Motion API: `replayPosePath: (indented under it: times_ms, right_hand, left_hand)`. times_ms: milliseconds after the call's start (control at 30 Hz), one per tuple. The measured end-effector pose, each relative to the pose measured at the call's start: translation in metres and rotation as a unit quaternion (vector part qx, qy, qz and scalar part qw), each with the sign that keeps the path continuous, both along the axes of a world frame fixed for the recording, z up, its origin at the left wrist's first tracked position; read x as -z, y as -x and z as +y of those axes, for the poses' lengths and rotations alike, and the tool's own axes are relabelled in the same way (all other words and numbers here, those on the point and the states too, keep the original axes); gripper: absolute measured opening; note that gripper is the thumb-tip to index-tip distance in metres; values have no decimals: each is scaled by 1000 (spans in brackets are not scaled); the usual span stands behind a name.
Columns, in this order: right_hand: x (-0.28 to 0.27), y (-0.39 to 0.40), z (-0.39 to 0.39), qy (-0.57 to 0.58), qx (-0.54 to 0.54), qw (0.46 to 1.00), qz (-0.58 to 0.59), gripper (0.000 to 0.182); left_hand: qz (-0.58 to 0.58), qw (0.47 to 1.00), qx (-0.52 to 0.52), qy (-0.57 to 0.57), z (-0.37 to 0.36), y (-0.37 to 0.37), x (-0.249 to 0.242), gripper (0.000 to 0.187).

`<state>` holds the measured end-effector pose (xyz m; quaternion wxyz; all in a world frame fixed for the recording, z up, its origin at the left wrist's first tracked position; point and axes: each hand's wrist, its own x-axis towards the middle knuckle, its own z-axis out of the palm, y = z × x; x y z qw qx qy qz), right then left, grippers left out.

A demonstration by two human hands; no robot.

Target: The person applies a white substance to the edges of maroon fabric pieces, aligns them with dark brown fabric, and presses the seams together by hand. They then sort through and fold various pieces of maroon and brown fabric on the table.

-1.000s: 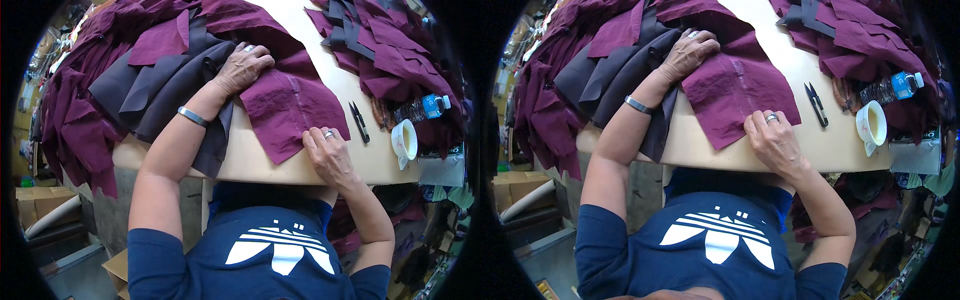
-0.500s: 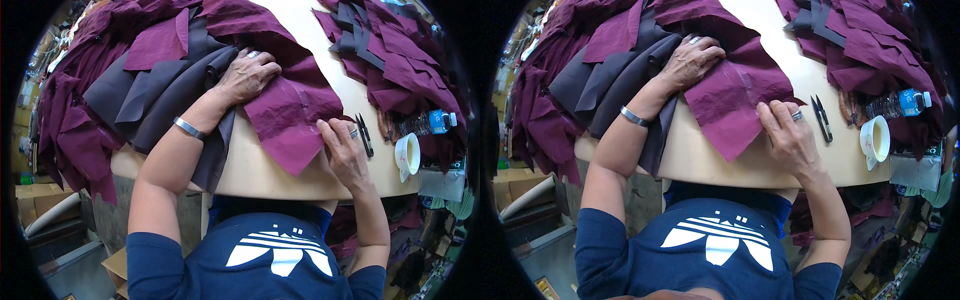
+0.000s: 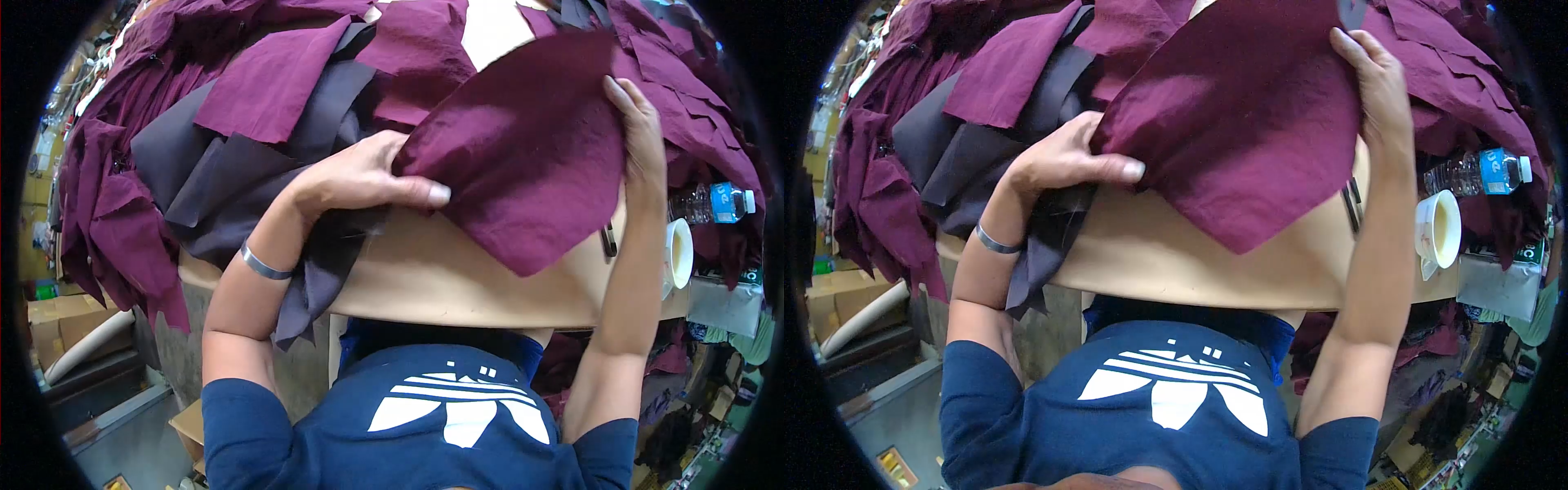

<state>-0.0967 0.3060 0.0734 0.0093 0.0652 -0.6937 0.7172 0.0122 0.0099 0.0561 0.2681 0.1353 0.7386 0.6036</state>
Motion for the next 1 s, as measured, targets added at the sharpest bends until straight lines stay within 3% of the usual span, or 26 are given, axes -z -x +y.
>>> replayPosePath:
  times_ms: [67,167,333,400,800,867,900,1000]
  right_hand:
    - [39,30,6,26,-42,998,-26,9]
    - [75,36,-9,57,-7,997,-55,10]
    - [75,36,-6,40,-14,997,-68,12]
    - [70,30,-10,35,18,996,-75,13]
    - [77,37,-3,6,-58,997,-52,12]
    - [85,45,4,4,-62,997,-51,11]
    - [88,49,6,7,-49,997,-55,11]
    - [93,52,10,7,-30,998,-52,12]
  left_hand:
    - [-5,1000,-27,10,3,5,6,25]
    - [-17,990,-81,-111,9,3,18,25]
    - [-55,971,-113,-204,12,6,26,26]
    - [-57,972,-126,-192,12,6,27,28]
    - [-95,969,-187,-133,23,5,16,37]
    - [-75,988,-107,-81,24,3,10,39]
    - [-23,990,-107,-91,31,-1,8,38]
    - [-35,990,-110,-78,32,0,14,38]
